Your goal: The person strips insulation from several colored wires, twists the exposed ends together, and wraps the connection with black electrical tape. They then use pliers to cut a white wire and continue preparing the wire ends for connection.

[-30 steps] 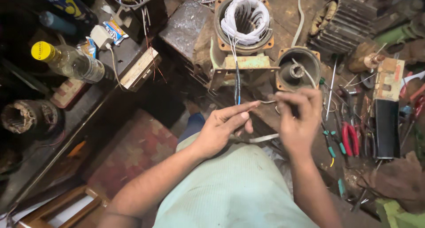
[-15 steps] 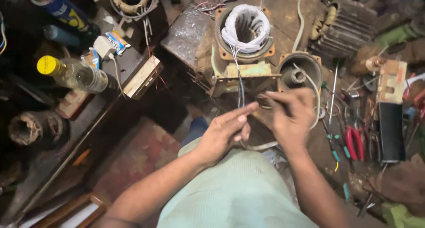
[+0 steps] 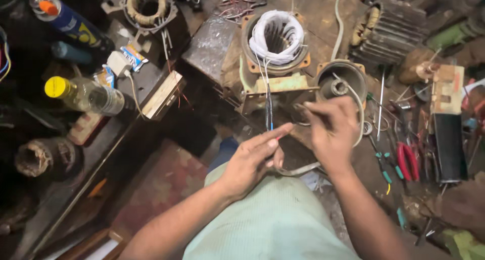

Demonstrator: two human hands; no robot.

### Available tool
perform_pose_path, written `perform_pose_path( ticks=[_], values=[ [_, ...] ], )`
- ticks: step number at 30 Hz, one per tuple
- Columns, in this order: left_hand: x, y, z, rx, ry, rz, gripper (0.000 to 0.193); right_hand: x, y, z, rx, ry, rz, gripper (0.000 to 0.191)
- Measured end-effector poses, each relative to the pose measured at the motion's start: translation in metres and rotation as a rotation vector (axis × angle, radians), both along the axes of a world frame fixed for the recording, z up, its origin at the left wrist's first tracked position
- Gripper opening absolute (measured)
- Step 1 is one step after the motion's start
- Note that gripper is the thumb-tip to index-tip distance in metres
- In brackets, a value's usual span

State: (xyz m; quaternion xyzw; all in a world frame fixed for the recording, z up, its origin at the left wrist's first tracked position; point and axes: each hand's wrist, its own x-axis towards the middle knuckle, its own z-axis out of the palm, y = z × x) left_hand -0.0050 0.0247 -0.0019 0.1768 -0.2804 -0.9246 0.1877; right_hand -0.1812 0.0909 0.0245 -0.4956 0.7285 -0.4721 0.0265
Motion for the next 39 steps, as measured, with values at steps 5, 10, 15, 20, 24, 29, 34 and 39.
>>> perform_pose_path(
  ticks=[5,10,15,20,24,29,34,39],
  values=[
    [-0.001,-0.001,-0.001,0.036,0.02,0.049,0.053,0.002,-0.001,0.006,-0.058,0.122,0.214,0.032],
    [0.003,0.002,0.012,0.01,-0.075,0.056,0.053,0.007,-0.002,-0.003,-0.094,0.011,0.217,0.03],
    [0.006,-0.003,0.011,-0.057,-0.03,0.002,0.053,-0.012,-0.006,-0.007,0.017,0.219,0.001,0.028],
    [0.005,-0.005,-0.003,-0.272,-0.119,0.057,0.028,-0.014,0.011,0.002,-0.023,0.124,0.443,0.042],
    [0.005,-0.006,-0.012,-0.23,-0.025,0.064,0.02,-0.011,0.011,0.006,0.084,0.344,0.475,0.057],
    [0.013,-0.017,-0.01,-0.308,-0.049,-0.024,0.015,-0.015,0.008,0.017,0.073,0.545,0.51,0.04],
    [0.022,-0.011,0.002,-1.099,-0.372,0.221,0.016,-0.014,0.005,0.017,0.342,0.257,0.54,0.03],
    [0.014,-0.008,-0.005,-0.619,-0.414,0.241,0.024,-0.014,-0.003,0.01,0.557,-0.303,0.26,0.03]
  ],
)
